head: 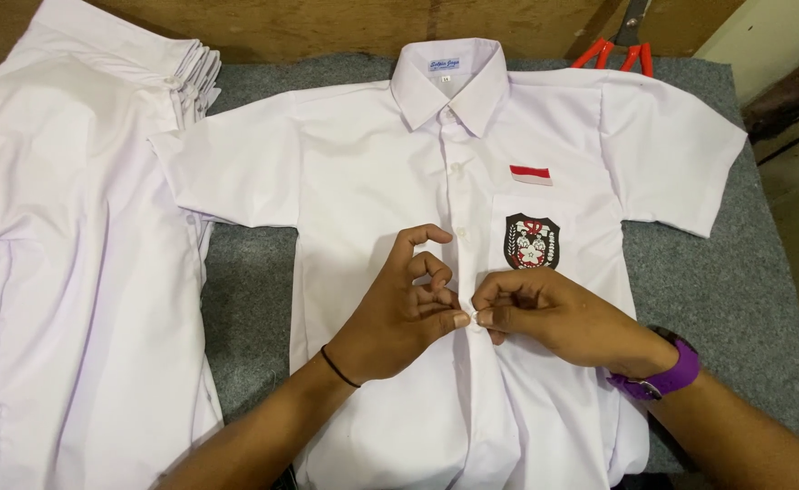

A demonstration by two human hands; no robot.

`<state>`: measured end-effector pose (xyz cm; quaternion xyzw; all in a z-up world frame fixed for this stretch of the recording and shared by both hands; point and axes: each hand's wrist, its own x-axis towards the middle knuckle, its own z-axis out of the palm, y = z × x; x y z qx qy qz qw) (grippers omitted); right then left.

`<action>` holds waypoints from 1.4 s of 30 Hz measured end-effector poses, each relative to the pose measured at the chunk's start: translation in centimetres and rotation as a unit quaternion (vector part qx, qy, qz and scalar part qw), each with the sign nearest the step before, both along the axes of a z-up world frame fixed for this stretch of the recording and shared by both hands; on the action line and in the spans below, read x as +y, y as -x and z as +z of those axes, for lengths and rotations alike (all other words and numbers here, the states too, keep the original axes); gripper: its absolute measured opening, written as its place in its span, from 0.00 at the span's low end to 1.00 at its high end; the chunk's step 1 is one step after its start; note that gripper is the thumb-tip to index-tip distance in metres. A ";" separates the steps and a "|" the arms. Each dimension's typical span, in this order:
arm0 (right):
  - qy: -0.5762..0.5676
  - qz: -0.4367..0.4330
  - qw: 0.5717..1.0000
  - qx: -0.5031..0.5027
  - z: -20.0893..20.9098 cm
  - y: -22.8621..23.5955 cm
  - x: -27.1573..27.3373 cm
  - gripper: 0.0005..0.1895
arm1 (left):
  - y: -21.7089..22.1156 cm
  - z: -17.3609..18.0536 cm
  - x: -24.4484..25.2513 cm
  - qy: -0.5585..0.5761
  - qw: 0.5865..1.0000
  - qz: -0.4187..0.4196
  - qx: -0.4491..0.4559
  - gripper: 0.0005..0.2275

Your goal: The person is aligning a white school shirt, folding the collar, and fastening the buttons on a work table.

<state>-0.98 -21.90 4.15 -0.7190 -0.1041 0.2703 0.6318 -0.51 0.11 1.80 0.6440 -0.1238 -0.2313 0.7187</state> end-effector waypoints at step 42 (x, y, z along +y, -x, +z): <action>0.355 -0.010 0.817 -0.455 2.1 -14.3 -0.2 0.31 | 12.3 -0.2 -2.9 -0.366 0.854 -0.354 -0.105 0.31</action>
